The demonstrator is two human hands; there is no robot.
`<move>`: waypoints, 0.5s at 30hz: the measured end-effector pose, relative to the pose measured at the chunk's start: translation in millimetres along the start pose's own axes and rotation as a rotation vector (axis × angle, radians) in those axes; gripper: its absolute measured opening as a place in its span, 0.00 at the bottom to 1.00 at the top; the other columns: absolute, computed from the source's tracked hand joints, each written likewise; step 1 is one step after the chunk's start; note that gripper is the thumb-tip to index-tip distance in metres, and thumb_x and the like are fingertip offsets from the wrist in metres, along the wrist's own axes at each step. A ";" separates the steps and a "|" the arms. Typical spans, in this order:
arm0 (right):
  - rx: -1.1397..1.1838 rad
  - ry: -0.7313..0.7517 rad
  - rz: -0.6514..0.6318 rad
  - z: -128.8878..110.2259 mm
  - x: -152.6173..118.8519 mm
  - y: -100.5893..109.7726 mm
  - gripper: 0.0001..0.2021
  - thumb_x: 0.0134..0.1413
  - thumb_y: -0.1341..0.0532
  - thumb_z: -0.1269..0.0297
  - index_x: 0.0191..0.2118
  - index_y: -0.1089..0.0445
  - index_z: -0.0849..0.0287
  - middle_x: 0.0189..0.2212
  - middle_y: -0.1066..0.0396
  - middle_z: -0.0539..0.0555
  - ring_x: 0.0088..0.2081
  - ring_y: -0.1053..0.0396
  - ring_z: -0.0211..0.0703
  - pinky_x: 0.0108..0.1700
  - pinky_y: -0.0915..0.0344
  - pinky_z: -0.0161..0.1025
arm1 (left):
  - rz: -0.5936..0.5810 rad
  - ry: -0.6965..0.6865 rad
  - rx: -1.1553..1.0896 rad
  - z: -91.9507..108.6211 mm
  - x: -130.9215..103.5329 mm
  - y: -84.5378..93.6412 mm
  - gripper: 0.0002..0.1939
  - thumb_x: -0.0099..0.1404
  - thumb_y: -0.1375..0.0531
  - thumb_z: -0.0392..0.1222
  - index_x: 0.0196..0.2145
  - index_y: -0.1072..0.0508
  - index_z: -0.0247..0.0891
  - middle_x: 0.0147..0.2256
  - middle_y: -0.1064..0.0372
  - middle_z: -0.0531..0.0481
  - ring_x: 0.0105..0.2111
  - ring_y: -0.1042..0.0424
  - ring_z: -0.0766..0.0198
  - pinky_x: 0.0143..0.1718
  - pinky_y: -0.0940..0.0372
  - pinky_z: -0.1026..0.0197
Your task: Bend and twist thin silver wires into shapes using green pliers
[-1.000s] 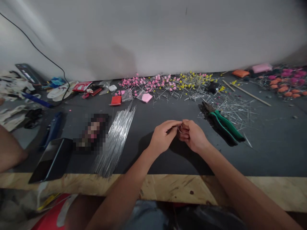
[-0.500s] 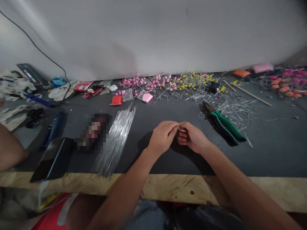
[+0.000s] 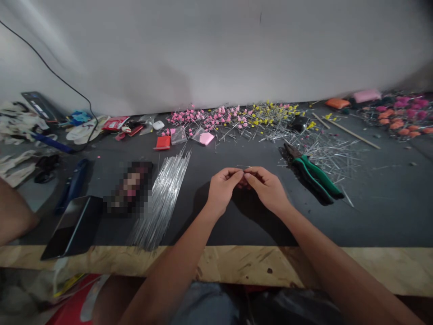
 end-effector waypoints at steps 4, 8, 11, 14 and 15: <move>-0.089 0.050 -0.002 -4.2 0.0 0.5 0.08 0.51 0.43 0.59 0.33 0.30 0.57 0.26 0.30 0.50 0.28 0.33 0.38 0.33 0.37 0.36 | -0.002 0.016 -0.019 -1.6 0.6 -0.3 0.09 0.53 0.38 0.42 0.30 0.28 0.34 0.24 0.30 0.51 0.25 0.32 0.68 0.29 0.38 0.63; -0.150 0.069 -0.009 -4.5 -0.3 -0.3 0.10 0.53 0.46 0.58 0.31 0.32 0.57 0.23 0.32 0.49 0.26 0.35 0.38 0.31 0.40 0.35 | -0.012 0.005 -0.013 -2.1 1.7 1.0 0.10 0.52 0.38 0.43 0.31 0.27 0.34 0.25 0.30 0.51 0.25 0.32 0.69 0.30 0.38 0.63; -0.167 0.064 -0.031 -1.7 0.3 -1.5 0.11 0.55 0.47 0.57 0.30 0.34 0.57 0.23 0.34 0.48 0.26 0.37 0.37 0.31 0.41 0.35 | -0.051 0.021 -0.038 -3.2 1.8 0.1 0.10 0.52 0.38 0.42 0.32 0.27 0.34 0.26 0.30 0.51 0.26 0.32 0.69 0.32 0.38 0.62; -0.145 0.055 -0.076 0.4 0.9 -3.7 0.12 0.56 0.49 0.57 0.28 0.35 0.57 0.22 0.35 0.48 0.26 0.37 0.37 0.30 0.41 0.34 | -0.096 0.054 -0.070 -3.2 0.7 -2.2 0.09 0.52 0.38 0.41 0.31 0.27 0.34 0.25 0.31 0.52 0.26 0.32 0.69 0.32 0.38 0.62; -0.139 0.054 -0.094 0.6 0.9 -4.5 0.12 0.56 0.49 0.57 0.28 0.36 0.57 0.22 0.35 0.48 0.26 0.37 0.37 0.30 0.41 0.34 | -0.114 0.066 -0.082 -3.1 0.3 -3.3 0.09 0.52 0.38 0.41 0.31 0.28 0.34 0.24 0.31 0.52 0.25 0.32 0.69 0.32 0.38 0.62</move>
Point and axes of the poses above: each hand's wrist, its own x-axis towards the middle knuckle, its own y-axis out of the back of the hand, z = x × y, the point moved 6 cm from there along x, towards the middle knuckle
